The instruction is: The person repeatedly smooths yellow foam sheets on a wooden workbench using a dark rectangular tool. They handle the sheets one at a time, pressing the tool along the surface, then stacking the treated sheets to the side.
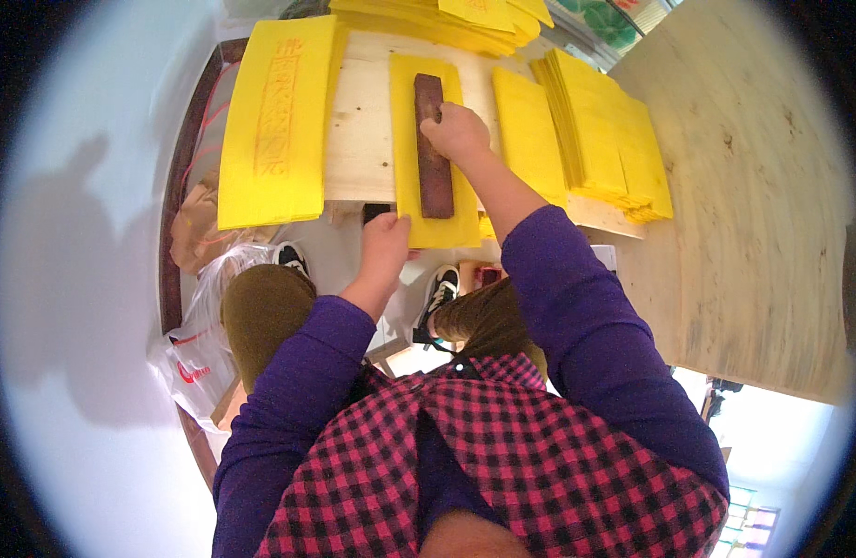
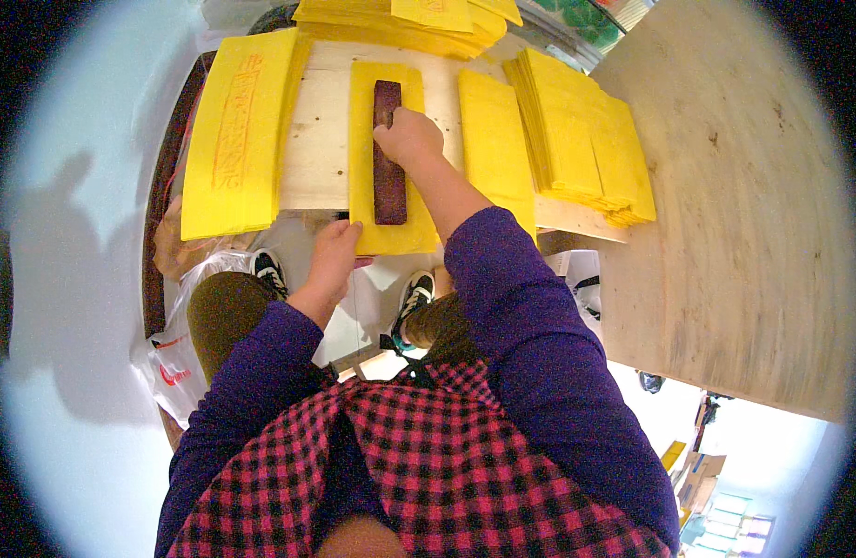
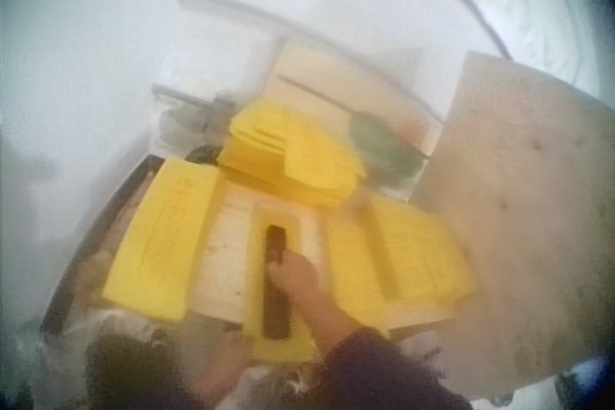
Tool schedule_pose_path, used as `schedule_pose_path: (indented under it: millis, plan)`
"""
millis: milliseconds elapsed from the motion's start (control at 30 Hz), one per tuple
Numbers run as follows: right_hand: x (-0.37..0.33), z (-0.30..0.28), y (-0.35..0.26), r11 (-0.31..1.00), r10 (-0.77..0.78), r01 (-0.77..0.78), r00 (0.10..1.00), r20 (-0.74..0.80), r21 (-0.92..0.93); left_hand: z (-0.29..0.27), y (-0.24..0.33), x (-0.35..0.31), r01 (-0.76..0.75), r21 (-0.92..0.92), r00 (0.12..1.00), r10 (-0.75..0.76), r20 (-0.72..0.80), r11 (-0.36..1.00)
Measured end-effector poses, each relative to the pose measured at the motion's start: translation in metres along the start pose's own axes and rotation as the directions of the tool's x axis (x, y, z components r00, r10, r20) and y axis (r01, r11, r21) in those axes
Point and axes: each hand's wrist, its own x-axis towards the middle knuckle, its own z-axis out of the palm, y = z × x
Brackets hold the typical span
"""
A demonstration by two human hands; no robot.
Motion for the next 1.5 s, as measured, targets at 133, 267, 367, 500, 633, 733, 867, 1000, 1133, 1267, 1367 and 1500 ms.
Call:
schedule_pose_path:
  millis: [133,267,367,500,633,733,867,1000,1133,1267,1367,1500]
  plan:
    - [-0.002,0.002,0.005,0.999,0.002,-0.001,0.999,-0.036,0.046,-0.001,-0.001,0.000,-0.036,0.020,0.999,0.035,0.025,0.999]
    - [-0.006,-0.011,0.019,0.989,0.003,0.005,0.999,-0.050,0.149,-0.001,0.000,-0.006,-0.039,-0.036,0.998,0.038,-0.040,0.999]
    - [-0.023,-0.031,0.038,0.866,0.103,-0.053,0.992,-0.073,0.497,-0.002,0.001,-0.008,-0.032,-0.033,0.998,0.030,-0.062,0.999]
    - [-0.073,-0.060,0.070,0.607,0.116,0.052,0.982,-0.152,0.793,-0.001,0.009,-0.007,-0.006,-0.002,0.993,0.006,-0.118,1.000]
    - [-0.116,-0.065,0.090,0.387,0.263,0.050,0.951,-0.163,0.921,-0.001,0.022,-0.010,-0.068,0.118,0.995,0.076,-0.064,0.991]
    - [-0.143,-0.058,0.104,0.335,0.345,0.024,0.927,-0.147,0.942,0.002,0.035,-0.005,-0.102,0.198,0.994,0.110,-0.028,0.975]
    - [-0.155,-0.045,0.115,0.222,0.359,0.076,0.920,-0.154,0.972,0.014,0.052,0.013,-0.114,0.230,0.993,0.118,-0.001,0.966]
    - [-0.153,-0.040,0.124,0.095,0.355,0.097,0.926,-0.124,0.991,0.033,0.074,0.050,-0.137,0.281,0.990,0.141,0.007,0.950]
    - [-0.155,-0.037,0.137,0.080,0.291,0.041,0.955,-0.062,0.996,0.040,0.098,0.094,-0.051,0.393,0.997,0.068,-0.031,0.918]
    - [-0.153,-0.035,0.145,0.229,0.303,0.054,0.945,-0.124,0.972,0.045,0.100,0.125,-0.125,0.372,0.990,0.141,-0.015,0.920]
    - [-0.155,-0.034,0.149,0.083,0.321,0.021,0.946,-0.047,0.996,0.045,0.106,0.131,-0.248,0.401,0.967,0.253,0.041,0.882]
    - [-0.155,-0.036,0.156,0.102,0.310,0.138,0.936,-0.163,0.985,0.035,0.132,0.110,-0.347,0.547,0.934,0.335,0.125,0.762]
